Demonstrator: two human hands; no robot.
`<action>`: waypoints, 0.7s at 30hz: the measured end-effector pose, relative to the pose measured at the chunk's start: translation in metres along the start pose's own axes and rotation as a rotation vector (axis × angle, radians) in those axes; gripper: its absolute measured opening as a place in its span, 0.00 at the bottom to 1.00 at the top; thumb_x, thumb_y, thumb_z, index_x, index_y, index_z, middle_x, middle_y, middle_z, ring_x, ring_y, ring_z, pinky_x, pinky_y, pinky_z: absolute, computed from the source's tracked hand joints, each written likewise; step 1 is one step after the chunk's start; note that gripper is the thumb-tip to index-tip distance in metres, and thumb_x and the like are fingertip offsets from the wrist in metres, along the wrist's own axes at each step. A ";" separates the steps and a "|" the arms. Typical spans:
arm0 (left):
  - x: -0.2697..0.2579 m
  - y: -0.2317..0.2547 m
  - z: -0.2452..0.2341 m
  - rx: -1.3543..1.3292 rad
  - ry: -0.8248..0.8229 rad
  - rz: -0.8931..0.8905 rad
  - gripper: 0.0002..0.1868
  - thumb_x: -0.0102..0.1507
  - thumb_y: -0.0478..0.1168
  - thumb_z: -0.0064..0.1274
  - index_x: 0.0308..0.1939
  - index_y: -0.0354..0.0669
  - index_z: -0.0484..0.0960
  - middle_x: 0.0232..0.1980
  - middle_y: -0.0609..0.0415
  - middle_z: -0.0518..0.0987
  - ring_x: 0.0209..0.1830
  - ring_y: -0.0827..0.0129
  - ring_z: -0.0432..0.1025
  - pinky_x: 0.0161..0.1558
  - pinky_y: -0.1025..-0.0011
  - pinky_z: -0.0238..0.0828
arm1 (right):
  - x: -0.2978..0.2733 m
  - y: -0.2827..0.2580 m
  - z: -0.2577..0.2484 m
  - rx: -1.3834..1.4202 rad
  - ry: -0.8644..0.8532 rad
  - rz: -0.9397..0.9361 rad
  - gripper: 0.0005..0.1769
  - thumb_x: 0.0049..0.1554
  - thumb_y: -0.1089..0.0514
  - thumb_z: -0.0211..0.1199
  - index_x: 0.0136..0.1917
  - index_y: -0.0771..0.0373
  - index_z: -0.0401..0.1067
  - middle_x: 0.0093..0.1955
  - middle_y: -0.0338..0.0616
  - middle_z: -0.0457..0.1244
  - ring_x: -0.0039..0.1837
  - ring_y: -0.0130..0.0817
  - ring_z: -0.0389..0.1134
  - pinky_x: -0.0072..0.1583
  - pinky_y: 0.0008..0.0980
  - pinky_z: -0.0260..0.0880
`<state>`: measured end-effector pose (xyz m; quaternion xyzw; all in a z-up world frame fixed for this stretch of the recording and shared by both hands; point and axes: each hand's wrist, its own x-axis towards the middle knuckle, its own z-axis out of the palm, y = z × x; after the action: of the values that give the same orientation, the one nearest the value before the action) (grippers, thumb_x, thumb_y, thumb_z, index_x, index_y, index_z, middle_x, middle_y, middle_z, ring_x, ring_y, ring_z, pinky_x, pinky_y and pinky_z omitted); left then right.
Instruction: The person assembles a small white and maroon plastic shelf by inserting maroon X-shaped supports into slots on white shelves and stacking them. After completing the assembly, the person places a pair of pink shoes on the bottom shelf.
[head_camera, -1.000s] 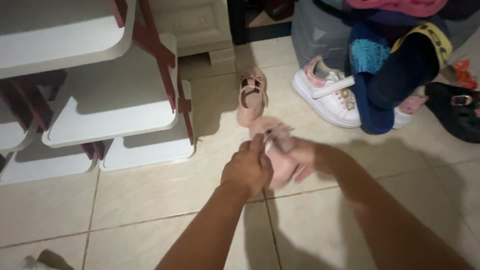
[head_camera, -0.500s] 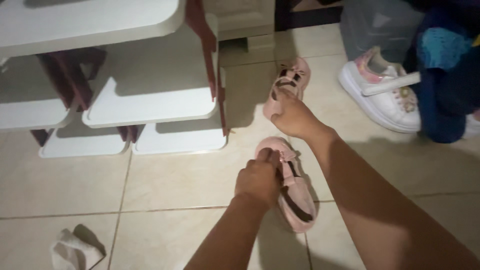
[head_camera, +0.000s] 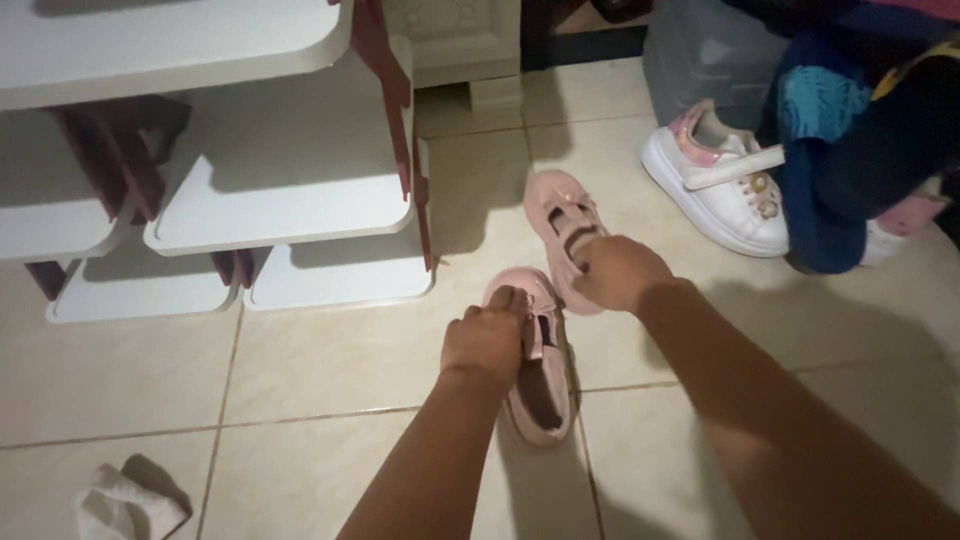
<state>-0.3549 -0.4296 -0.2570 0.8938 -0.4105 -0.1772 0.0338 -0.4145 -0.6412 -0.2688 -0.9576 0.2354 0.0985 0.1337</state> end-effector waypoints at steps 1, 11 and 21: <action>-0.003 0.000 0.001 0.003 0.003 -0.004 0.26 0.69 0.42 0.43 0.72 0.50 0.63 0.71 0.53 0.65 0.60 0.51 0.71 0.56 0.53 0.72 | -0.006 0.004 0.003 -0.025 -0.038 -0.039 0.17 0.51 0.49 0.62 0.51 0.56 0.80 0.56 0.50 0.71 0.60 0.51 0.71 0.63 0.45 0.70; -0.049 0.013 0.010 -0.086 -0.023 -0.069 0.30 0.64 0.37 0.49 0.72 0.49 0.62 0.73 0.50 0.61 0.63 0.50 0.70 0.59 0.56 0.72 | -0.087 0.018 0.031 0.059 -0.255 -0.129 0.28 0.39 0.52 0.69 0.54 0.61 0.74 0.53 0.54 0.69 0.57 0.50 0.71 0.58 0.41 0.72; -0.068 0.008 0.007 -0.342 -0.057 -0.161 0.24 0.62 0.32 0.53 0.62 0.51 0.75 0.73 0.45 0.62 0.64 0.46 0.71 0.62 0.56 0.70 | -0.099 -0.020 0.055 0.011 -0.144 -0.314 0.18 0.40 0.61 0.59 0.45 0.66 0.77 0.48 0.58 0.70 0.54 0.55 0.71 0.56 0.46 0.72</action>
<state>-0.4037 -0.3835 -0.2419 0.8997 -0.3023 -0.2717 0.1593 -0.4975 -0.5653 -0.2914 -0.9723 0.0732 0.1436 0.1690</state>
